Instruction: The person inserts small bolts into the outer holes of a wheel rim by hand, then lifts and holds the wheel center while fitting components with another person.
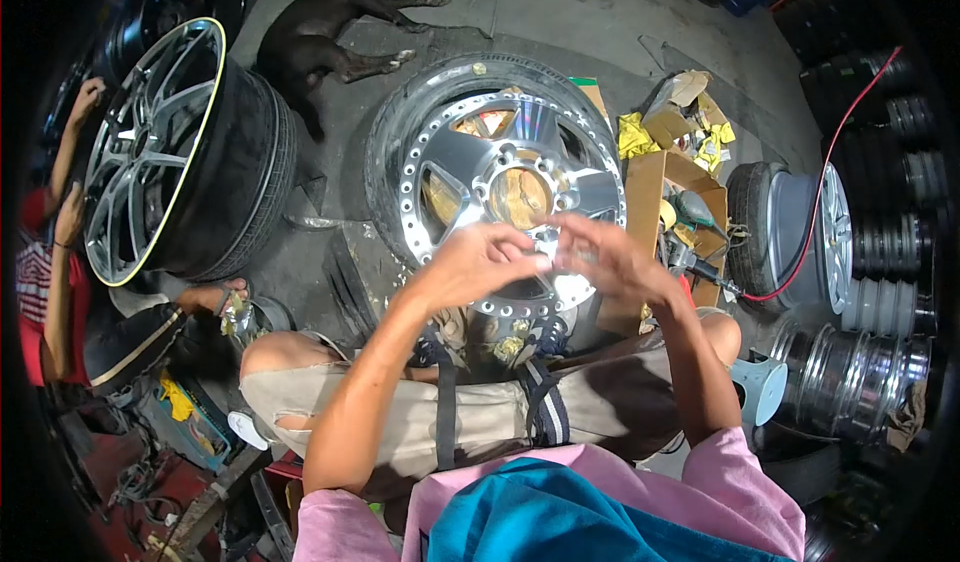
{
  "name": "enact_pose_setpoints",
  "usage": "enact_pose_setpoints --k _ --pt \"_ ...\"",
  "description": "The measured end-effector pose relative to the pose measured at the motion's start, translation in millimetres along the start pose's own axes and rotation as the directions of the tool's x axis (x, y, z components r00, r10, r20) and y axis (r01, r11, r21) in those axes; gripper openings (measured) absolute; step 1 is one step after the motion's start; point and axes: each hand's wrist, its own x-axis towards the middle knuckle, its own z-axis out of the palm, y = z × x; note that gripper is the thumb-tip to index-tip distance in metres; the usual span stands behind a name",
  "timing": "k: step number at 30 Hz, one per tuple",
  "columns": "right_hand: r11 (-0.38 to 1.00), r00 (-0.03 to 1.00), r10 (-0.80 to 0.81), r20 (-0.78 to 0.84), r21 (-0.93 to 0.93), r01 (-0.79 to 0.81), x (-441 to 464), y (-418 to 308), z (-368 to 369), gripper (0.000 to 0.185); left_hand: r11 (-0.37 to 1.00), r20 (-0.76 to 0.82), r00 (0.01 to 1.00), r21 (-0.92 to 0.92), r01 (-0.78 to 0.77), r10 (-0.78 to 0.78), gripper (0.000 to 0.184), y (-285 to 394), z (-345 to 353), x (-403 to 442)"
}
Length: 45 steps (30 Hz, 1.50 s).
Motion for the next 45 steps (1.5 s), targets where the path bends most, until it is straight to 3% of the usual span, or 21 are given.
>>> enact_pose_setpoints --k 1,3,5,7,9,12,14,16,19,21,22,23,24,25,27,29,31,33,35,39,45 --pt "0.984 0.999 -0.002 0.053 0.179 -0.007 -11.1 -0.4 6.0 0.049 0.999 0.050 0.998 -0.035 -0.027 0.029 0.034 -3.8 8.0 -0.2" --pt "0.980 0.998 -0.020 0.064 0.199 0.007 -21.2 7.5 18.0 0.047 0.993 0.141 0.990 -0.114 0.002 0.014 0.027 -5.2 17.4 -1.8" --pt "0.975 0.997 -0.037 0.072 0.220 0.020 -27.3 16.2 28.0 0.045 0.998 0.150 0.989 -0.062 0.013 -0.004 0.024 -2.4 18.7 -5.9" --pt "0.934 0.989 0.098 0.111 0.333 -0.130 -30.8 20.0 34.3 0.036 1.000 0.158 0.987 -0.010 0.020 -0.018 0.023 -2.7 19.1 -8.8" --pt "0.946 0.978 0.152 0.141 0.267 -0.185 -33.6 18.6 28.6 0.024 0.993 0.082 0.997 0.116 -0.019 0.010 0.023 -9.5 15.3 -8.9" --pt "0.998 0.989 -0.044 -0.139 -0.051 0.037 -41.5 39.2 17.1 0.016 0.970 -0.093 0.996 0.243 0.014 0.009 0.031 -7.3 2.7 -7.6" --pt "0.999 0.983 0.042 -0.177 0.011 -0.041 -46.7 42.6 3.7 0.017 0.914 -0.208 0.978 0.401 0.054 0.033 0.041 -1.7 0.8 -2.0" --pt "0.983 0.960 0.180 -0.214 0.056 -0.172 -49.8 31.9 -12.8 0.019 0.917 -0.224 0.972 0.398 0.021 0.075 0.040 -9.4 9.7 15.5" --pt "0.996 0.947 0.037 -0.319 -0.066 -0.061 -52.5 52.5 -22.5 0.023 0.877 -0.207 0.964 0.478 -0.049 0.167 0.038 -21.1 14.3 49.7" --pt "0.995 0.942 0.070 -0.329 -0.039 -0.088 -53.1 48.5 -25.0 0.023 0.750 -0.232 0.890 0.641 -0.164 0.393 0.037 -31.0 15.2 73.3" --pt "0.996 0.935 0.079 -0.345 -0.017 -0.090 -53.1 51.4 -23.9 0.022 0.741 -0.230 0.890 0.652 -0.160 0.394 0.037 -30.4 13.7 86.2" --pt "0.996 0.929 0.090 -0.360 0.007 -0.094 -54.2 54.0 -22.5 0.022 0.831 -0.199 0.975 0.555 0.032 0.095 0.033 -26.0 14.0 98.8" --pt "0.994 0.922 0.099 -0.373 -0.003 -0.108 -55.4 55.0 -21.0 0.021 0.851 -0.135 0.968 0.462 0.250 -0.211 0.030 -23.6 16.3 110.1" --pt "0.995 0.922 0.091 -0.375 0.006 -0.096 -57.3 55.9 -20.3 0.021 0.843 -0.143 0.966 0.473 0.256 -0.213 0.030 -21.6 20.1 120.5" --pt "0.994 0.890 -0.049 -0.453 -0.110 -0.001 -61.4 55.0 -19.6 0.018 0.757 -0.204 0.888 0.465 0.459 -0.412 0.037 -21.3 29.4 136.8" --pt "0.997 0.884 -0.027 -0.466 -0.081 -0.012 -65.3 50.2 -23.0 0.017 0.730 -0.233 0.870 0.474 0.492 -0.435 0.046 -25.2 35.3 143.2" --pt "0.989 0.873 -0.042 -0.486 -0.141 -0.031 -68.9 49.3 -26.6 0.016 0.667 -0.319 0.904 0.611 0.427 -0.285 0.049 -38.2 36.8 146.9" --pt "0.995 0.873 -0.025 -0.487 -0.094 -0.024 -71.8 46.8 -27.8 0.016 0.646 -0.313 0.898 0.623 0.440 -0.310 0.051 -42.7 36.6 145.6" --pt "0.989 0.866 -0.036 -0.499 -0.142 -0.041 -74.7 48.8 -28.4 0.016 0.733 -0.272 0.907 0.535 0.420 -0.321 0.047 -44.8 38.0 142.5" --pt "0.991 0.861 -0.026 -0.508 -0.128 -0.046 -80.8 50.1 -28.4 0.015 0.673 -0.300 0.855 0.527 0.519 -0.424 0.049 -40.3 39.5 145.7" --pt "0.990 0.842 0.005 -0.539 -0.115 -0.080 -92.4 55.7 -30.1 0.014 0.665 -0.315 0.868 0.558 0.497 -0.384 0.047 -38.0 41.6 146.4"
